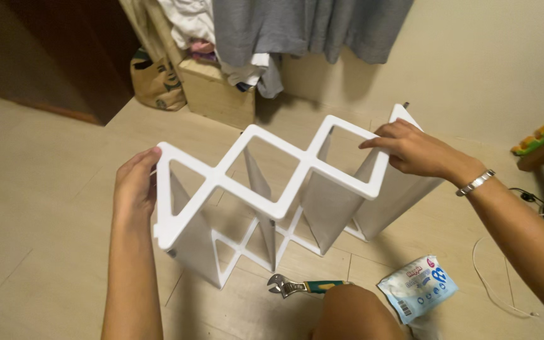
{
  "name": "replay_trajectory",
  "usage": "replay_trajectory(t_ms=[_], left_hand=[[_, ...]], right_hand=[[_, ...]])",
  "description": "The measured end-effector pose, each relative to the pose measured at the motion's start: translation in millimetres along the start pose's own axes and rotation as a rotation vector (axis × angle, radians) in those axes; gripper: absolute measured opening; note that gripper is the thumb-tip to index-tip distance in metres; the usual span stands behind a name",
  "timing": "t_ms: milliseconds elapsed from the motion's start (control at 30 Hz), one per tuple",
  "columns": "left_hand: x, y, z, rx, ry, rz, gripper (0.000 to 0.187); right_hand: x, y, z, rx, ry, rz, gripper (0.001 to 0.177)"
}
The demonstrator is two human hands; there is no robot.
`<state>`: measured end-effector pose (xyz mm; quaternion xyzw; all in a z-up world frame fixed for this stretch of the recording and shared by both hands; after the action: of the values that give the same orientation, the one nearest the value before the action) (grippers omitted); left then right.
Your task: The person assembles a white mesh laundry rack by inserting metal poles into plastic frames and attaching mesh panels. They then connect additional plastic frame pieces to complete the structure.
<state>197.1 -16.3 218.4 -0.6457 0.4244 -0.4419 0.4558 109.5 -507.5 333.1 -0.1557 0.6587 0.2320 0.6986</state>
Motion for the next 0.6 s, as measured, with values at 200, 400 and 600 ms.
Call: replay_trajectory(t_ms=[200, 400, 600], left_hand=[[3, 9, 3, 0.018, 0.022, 0.041, 0.026], [1, 19, 10, 0.030, 0.049, -0.022, 0.030], [-4, 29, 25, 0.108, 0.101, -0.185, 0.028]], right_hand=[[-3, -11, -7, 0.045, -0.104, -0.004, 0.057], [7, -10, -8, 0.108, -0.025, -0.050, 0.066], [-22, 43, 9, 0.079, -0.045, -0.114, 0.082]])
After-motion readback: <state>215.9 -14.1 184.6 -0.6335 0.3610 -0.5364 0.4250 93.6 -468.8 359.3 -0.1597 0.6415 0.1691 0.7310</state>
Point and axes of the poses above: each hand's wrist, its own z-axis towards the middle knuckle, its own x-axis out of the palm, y = z × x, the point moved 8 cm from there along z, towards the middle knuckle, and after that the axes turned 4 degrees about z, right-handed, at the moved point
